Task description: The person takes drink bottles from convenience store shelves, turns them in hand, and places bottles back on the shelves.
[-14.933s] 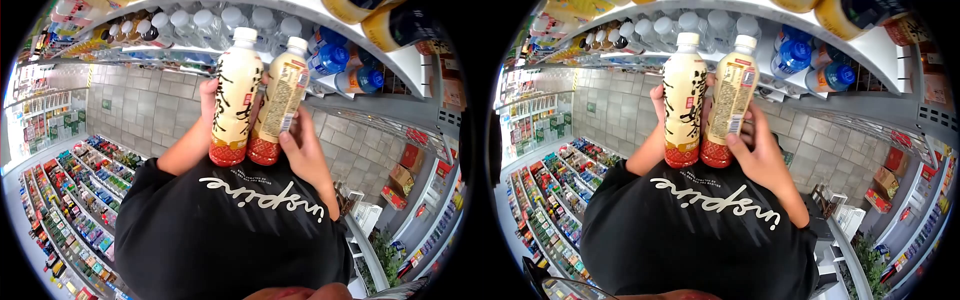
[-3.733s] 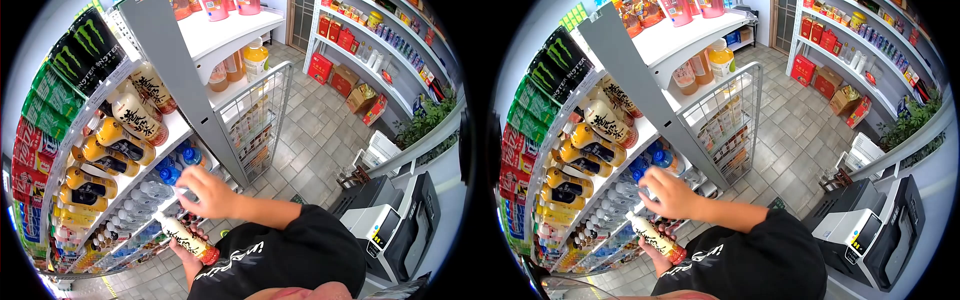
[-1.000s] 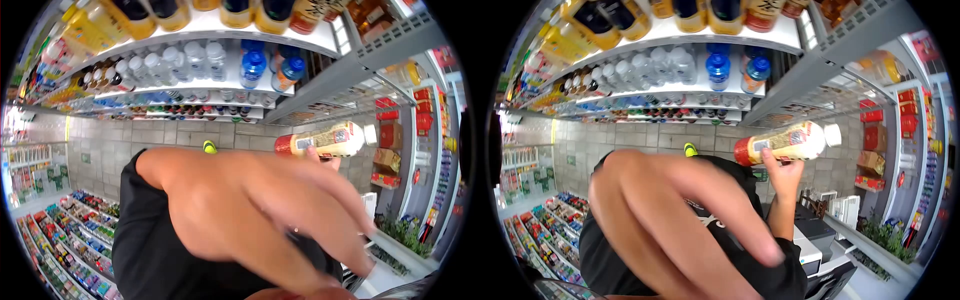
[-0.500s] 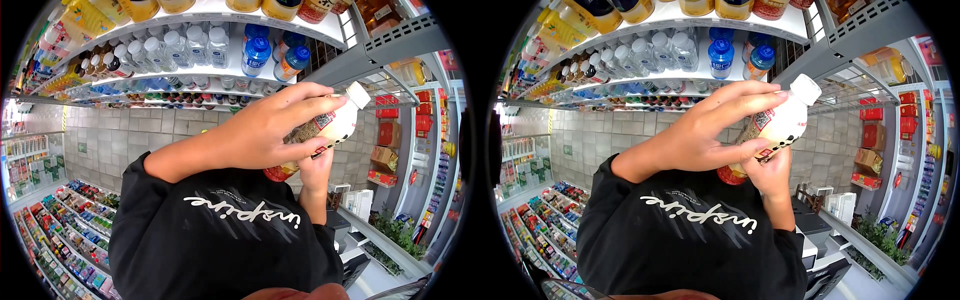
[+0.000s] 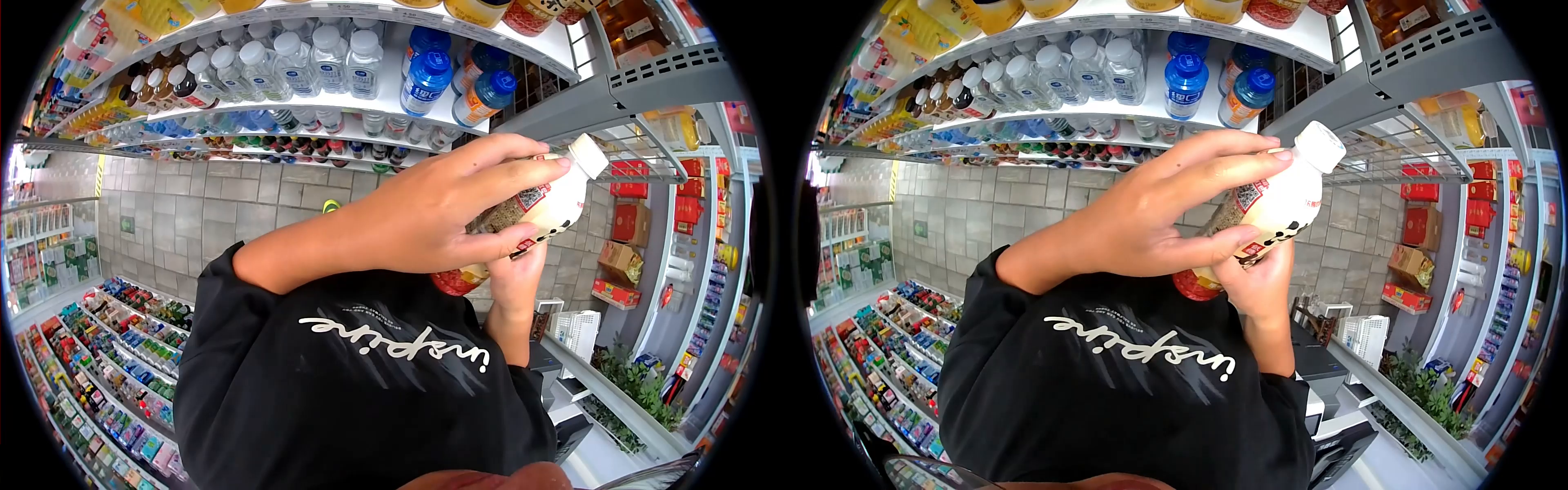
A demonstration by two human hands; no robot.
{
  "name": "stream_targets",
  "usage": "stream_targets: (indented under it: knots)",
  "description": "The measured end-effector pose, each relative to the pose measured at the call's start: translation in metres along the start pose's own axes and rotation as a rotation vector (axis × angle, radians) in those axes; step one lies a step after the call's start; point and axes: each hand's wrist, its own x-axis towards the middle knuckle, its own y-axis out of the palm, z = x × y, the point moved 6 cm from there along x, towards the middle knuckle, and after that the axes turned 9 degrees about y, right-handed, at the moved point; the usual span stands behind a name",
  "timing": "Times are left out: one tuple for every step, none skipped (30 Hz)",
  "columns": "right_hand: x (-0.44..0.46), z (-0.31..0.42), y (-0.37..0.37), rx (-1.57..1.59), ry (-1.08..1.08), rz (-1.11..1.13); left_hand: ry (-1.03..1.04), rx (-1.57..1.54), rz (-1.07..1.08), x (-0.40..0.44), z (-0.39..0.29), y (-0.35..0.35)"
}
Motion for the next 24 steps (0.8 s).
stream_targets:
  knots:
    - [0.000,0.000,-0.001,0.006,0.008,0.010,0.007,-0.010,-0.009,0.000,0.000,0.000]
    - [0.000,-0.001,0.000,0.015,0.016,0.017,0.014,-0.019,-0.013,-0.001,0.001,0.000]
    - [0.000,-0.001,0.001,0.021,0.013,0.009,0.016,-0.021,-0.004,-0.002,0.001,0.000]
    - [0.001,-0.001,0.002,0.024,0.050,0.017,0.012,-0.040,-0.013,-0.001,0.001,-0.001]
    - [0.001,-0.001,0.001,0.025,0.084,0.018,0.013,-0.065,-0.020,0.000,0.003,0.000]
    - [0.001,-0.001,0.001,0.018,0.059,-0.015,0.047,-0.030,-0.033,0.001,0.003,-0.001]
    - [0.001,-0.001,0.001,0.011,0.034,-0.050,0.082,0.004,-0.044,0.001,0.002,-0.003]
    - [0.003,0.003,0.000,-0.043,0.041,-0.051,0.076,0.002,-0.056,0.002,0.001,-0.005]
    - [0.004,0.006,0.001,-0.058,0.045,-0.064,0.001,-0.028,-0.018,0.001,0.002,-0.005]
    - [0.006,0.013,0.005,-0.053,0.032,-0.062,-0.033,-0.052,-0.028,0.000,0.001,-0.006]
    - [0.007,0.018,0.008,-0.049,0.018,-0.055,-0.067,-0.072,-0.042,-0.002,0.002,-0.006]
    - [0.008,0.019,0.007,-0.037,0.007,-0.068,-0.058,-0.069,-0.024,-0.002,0.002,-0.004]
    - [0.008,0.023,0.007,-0.082,-0.044,-0.064,-0.059,-0.086,-0.039,-0.003,0.004,-0.004]
    - [0.008,0.026,0.008,-0.128,-0.095,-0.058,-0.061,-0.103,-0.056,-0.004,0.005,-0.004]
    - [0.008,0.029,0.007,-0.121,-0.103,-0.065,-0.055,-0.099,-0.046,-0.004,0.005,-0.004]
    - [0.008,0.032,0.008,-0.162,-0.103,-0.076,-0.059,-0.114,-0.053,-0.004,0.005,-0.004]
    - [0.008,0.035,0.009,-0.204,-0.102,-0.087,-0.065,-0.128,-0.061,-0.004,0.006,-0.005]
    - [0.008,0.036,0.009,-0.197,-0.108,-0.091,-0.058,-0.138,-0.065,-0.005,0.007,-0.004]
    - [0.008,0.037,0.009,-0.231,-0.124,-0.108,-0.053,-0.133,-0.058,-0.004,0.008,-0.004]
    - [0.008,0.039,0.008,-0.264,-0.138,-0.125,-0.053,-0.150,-0.065,-0.004,0.008,-0.004]
    - [0.008,0.039,0.007,-0.259,-0.143,-0.129,-0.053,-0.167,-0.072,-0.005,0.008,-0.003]
    - [0.008,0.040,0.006,-0.321,-0.158,-0.143,-0.048,-0.164,-0.066,-0.005,0.009,-0.003]
    - [0.007,0.041,0.006,-0.383,-0.173,-0.156,-0.042,-0.176,-0.076,-0.006,0.010,-0.002]
    - [0.008,0.041,0.005,-0.379,-0.177,-0.159,-0.037,-0.188,-0.087,-0.007,0.011,-0.002]
